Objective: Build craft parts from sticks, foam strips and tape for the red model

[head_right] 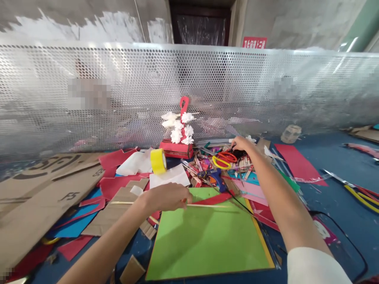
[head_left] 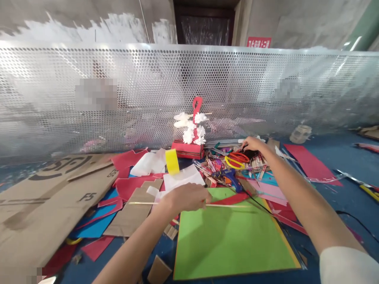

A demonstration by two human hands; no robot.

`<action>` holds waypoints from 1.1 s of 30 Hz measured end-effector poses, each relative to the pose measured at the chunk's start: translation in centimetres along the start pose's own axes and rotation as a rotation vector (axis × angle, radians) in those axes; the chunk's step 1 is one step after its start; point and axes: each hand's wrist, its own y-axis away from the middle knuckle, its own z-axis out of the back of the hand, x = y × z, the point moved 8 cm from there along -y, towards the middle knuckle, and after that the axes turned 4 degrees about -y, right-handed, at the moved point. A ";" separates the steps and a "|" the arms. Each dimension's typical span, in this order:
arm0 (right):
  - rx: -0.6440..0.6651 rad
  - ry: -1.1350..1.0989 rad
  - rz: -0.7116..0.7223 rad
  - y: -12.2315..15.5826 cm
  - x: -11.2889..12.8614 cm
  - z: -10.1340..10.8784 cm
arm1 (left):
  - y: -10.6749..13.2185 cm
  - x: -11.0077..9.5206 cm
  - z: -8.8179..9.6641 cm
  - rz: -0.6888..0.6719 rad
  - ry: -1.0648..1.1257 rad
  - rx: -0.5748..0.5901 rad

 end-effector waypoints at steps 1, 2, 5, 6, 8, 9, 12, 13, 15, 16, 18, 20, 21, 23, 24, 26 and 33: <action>0.015 0.001 -0.006 -0.4 -0.3 0.7 | 0.0 0.2 -0.1 0.013 0.004 0.010; 0.021 0.004 -0.013 -0.7 -0.7 1.5 | -0.1 0.3 -0.3 0.018 0.010 0.020; -0.100 0.042 -0.062 -1.6 -2.0 5.6 | -0.3 0.3 -0.4 0.019 0.026 0.047; -0.183 0.042 -0.075 -1.6 -2.2 7.2 | -0.4 0.3 -0.4 0.019 0.026 0.053; -0.344 0.009 -0.076 -0.9 -1.9 10.1 | -0.5 0.2 -0.5 0.014 0.016 0.053; -0.425 -0.032 -0.056 -0.2 -1.3 11.4 | -0.6 0.2 -0.5 0.009 0.012 0.052; -0.647 -0.159 0.049 2.6 1.5 14.5 | -0.6 0.2 -0.5 0.020 0.010 0.034; -0.695 -0.196 0.078 3.6 2.4 15.2 | -0.5 0.3 -0.3 0.043 0.005 0.013; -0.714 -0.262 0.128 5.0 4.1 15.9 | -0.2 0.5 0.9 0.093 -0.017 -0.082; -0.717 -0.289 0.145 5.6 4.8 16.1 | 0.0 0.6 1.9 0.112 -0.028 -0.152; -0.742 -0.344 0.169 6.6 5.7 16.5 | 0.3 0.7 4.1 0.125 -0.015 -0.293; -0.747 -0.410 0.190 7.3 6.4 16.4 | -0.1 1.0 6.3 0.137 0.031 -0.410; -0.728 -0.447 0.200 7.4 6.8 16.1 | -0.7 1.2 7.3 0.134 0.069 -0.462; -0.669 -0.513 0.216 7.6 7.6 15.1 | -2.7 1.5 9.1 0.100 0.192 -0.559; -0.644 -0.537 0.221 7.7 8.0 14.6 | -4.2 1.7 9.7 0.089 0.282 -0.599; -0.605 -0.564 0.225 8.0 8.8 13.5 | -7.5 2.0 10.4 0.058 0.492 -0.655; -0.583 -0.596 0.224 8.4 8.8 10.6 | -14.7 0.9 11.6 -0.092 0.841 -0.904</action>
